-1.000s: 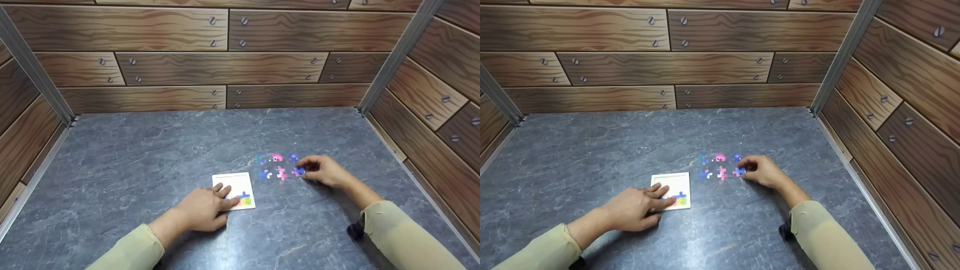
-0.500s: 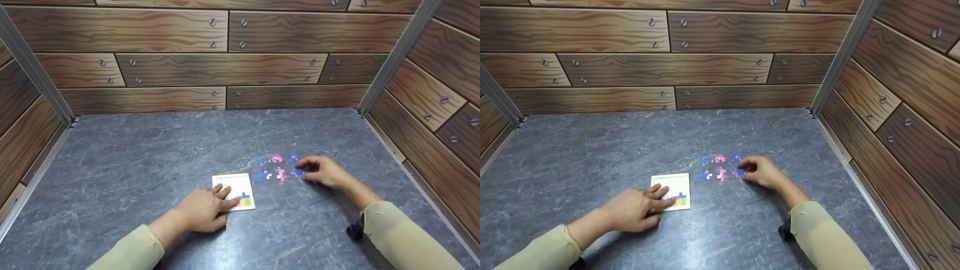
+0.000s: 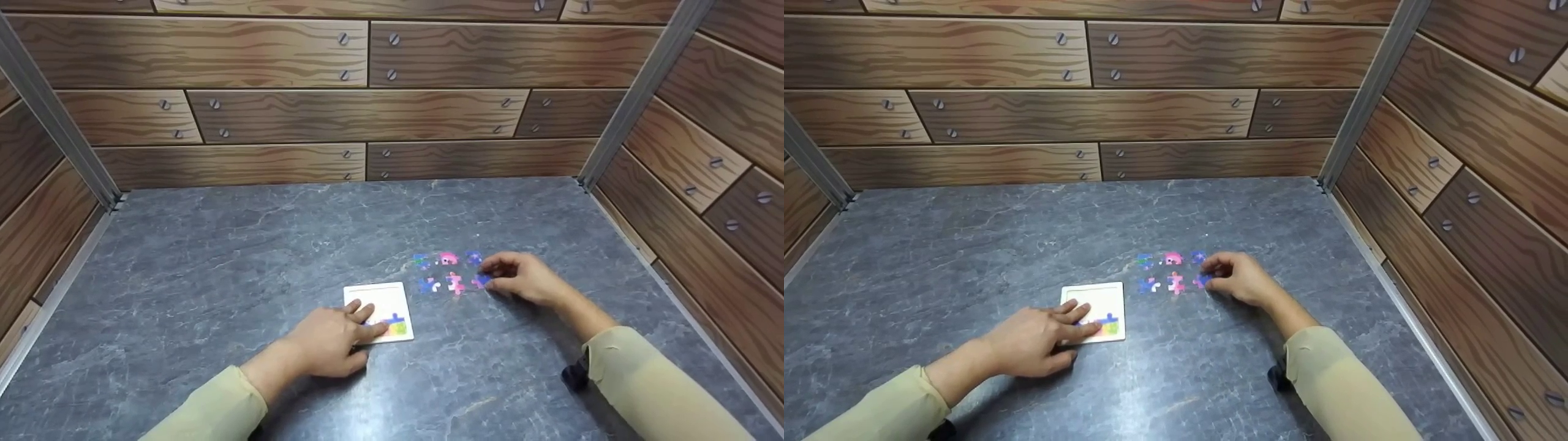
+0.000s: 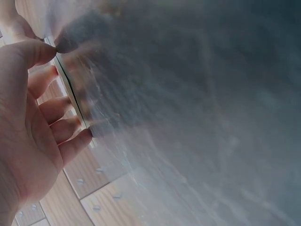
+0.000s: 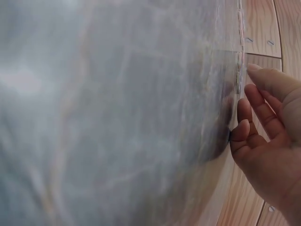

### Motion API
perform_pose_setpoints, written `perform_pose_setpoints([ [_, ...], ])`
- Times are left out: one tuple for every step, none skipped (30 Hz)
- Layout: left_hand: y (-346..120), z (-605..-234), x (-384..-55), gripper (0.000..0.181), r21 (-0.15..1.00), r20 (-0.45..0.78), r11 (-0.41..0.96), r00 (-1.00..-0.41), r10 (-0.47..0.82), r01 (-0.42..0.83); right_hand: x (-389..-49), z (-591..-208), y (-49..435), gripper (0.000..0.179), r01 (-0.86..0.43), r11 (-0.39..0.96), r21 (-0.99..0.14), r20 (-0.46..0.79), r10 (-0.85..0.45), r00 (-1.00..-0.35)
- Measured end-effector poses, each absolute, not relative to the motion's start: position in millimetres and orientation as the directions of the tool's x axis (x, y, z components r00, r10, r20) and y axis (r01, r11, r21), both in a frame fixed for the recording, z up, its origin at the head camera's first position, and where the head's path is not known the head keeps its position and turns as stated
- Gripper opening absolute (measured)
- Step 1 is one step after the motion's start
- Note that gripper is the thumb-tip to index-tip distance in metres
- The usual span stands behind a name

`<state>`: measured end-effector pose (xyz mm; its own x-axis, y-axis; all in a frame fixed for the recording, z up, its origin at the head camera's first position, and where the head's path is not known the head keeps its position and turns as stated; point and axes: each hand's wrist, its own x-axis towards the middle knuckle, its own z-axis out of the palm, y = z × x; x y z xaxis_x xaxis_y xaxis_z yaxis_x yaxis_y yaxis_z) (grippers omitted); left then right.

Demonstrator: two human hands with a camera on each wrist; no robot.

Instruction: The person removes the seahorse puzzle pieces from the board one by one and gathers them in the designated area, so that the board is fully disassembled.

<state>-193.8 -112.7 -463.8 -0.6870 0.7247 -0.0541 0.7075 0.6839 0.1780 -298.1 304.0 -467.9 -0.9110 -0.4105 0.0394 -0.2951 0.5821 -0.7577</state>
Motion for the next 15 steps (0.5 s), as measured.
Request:
perform_pose_setpoints([
  [-112, -463, -194, 0.058, 0.181, -0.057, 0.685, -0.688, 0.723, 0.705, -297, -467, 304, 0.035, -0.296, 0.587, -0.754, 0.043, -0.405, -0.913],
  [-112, -463, -194, 0.058, 0.187, -0.058, 0.687, -0.690, 0.722, 0.702, -297, -465, 304, 0.035, -0.300, 0.593, -0.747, 0.049, -0.400, -0.915],
  [-112, -463, -195, 0.058, 0.195, -0.058, 0.688, -0.691, 0.720, 0.700, -296, -463, 304, 0.035, -0.305, 0.602, -0.738, 0.056, -0.396, -0.917],
  [-111, -463, -195, 0.058, 0.200, -0.058, 0.688, -0.693, 0.719, 0.697, -295, -462, 303, 0.034, -0.309, 0.609, -0.731, 0.063, -0.392, -0.918],
  [-111, -462, -195, 0.058, 0.206, -0.062, 0.691, -0.696, 0.716, 0.693, -295, -460, 302, 0.034, -0.318, 0.610, -0.726, 0.071, -0.393, -0.917],
  [-111, -462, -195, 0.058, 0.216, -0.063, 0.692, -0.697, 0.714, 0.689, -294, -458, 301, 0.034, -0.329, 0.610, -0.721, 0.081, -0.398, -0.914],
  [-111, -461, -195, 0.059, 0.226, -0.064, 0.692, -0.699, 0.712, 0.685, -293, -456, 300, 0.034, -0.342, 0.613, -0.712, 0.092, -0.402, -0.911],
  [-111, -461, -195, 0.059, 0.238, -0.063, 0.692, -0.700, 0.711, 0.682, -292, -454, 298, 0.034, -0.352, 0.615, -0.705, 0.101, -0.405, -0.909],
  [-111, -461, -195, 0.059, 0.250, -0.061, 0.690, -0.700, 0.711, 0.679, -291, -452, 296, 0.033, -0.361, 0.614, -0.702, 0.110, -0.408, -0.907],
  [-111, -460, -195, 0.059, 0.258, -0.060, 0.690, -0.702, 0.710, 0.676, -290, -451, 294, 0.033, -0.370, 0.610, -0.701, 0.119, -0.411, -0.904],
  [-111, -460, -195, 0.060, 0.270, -0.061, 0.690, -0.703, 0.708, 0.671, -289, -449, 292, 0.033, -0.378, 0.606, -0.699, 0.126, -0.416, -0.900],
  [-112, -460, -194, 0.060, 0.279, -0.056, 0.687, -0.703, 0.709, 0.671, -287, -447, 289, 0.032, -0.385, 0.602, -0.699, 0.132, -0.420, -0.898],
  [-112, -460, -195, 0.060, 0.285, -0.051, 0.685, -0.703, 0.709, 0.671, -286, -445, 286, 0.032, -0.391, 0.598, -0.700, 0.138, -0.424, -0.895],
  [-113, -460, -195, 0.061, 0.287, -0.039, 0.682, -0.703, 0.710, 0.673, -284, -443, 283, 0.031, -0.400, 0.591, -0.701, 0.146, -0.430, -0.891],
  [-114, -460, -195, 0.061, 0.288, -0.027, 0.678, -0.702, 0.711, 0.676, -282, -441, 280, 0.031, -0.410, 0.585, -0.700, 0.154, -0.437, -0.886],
])
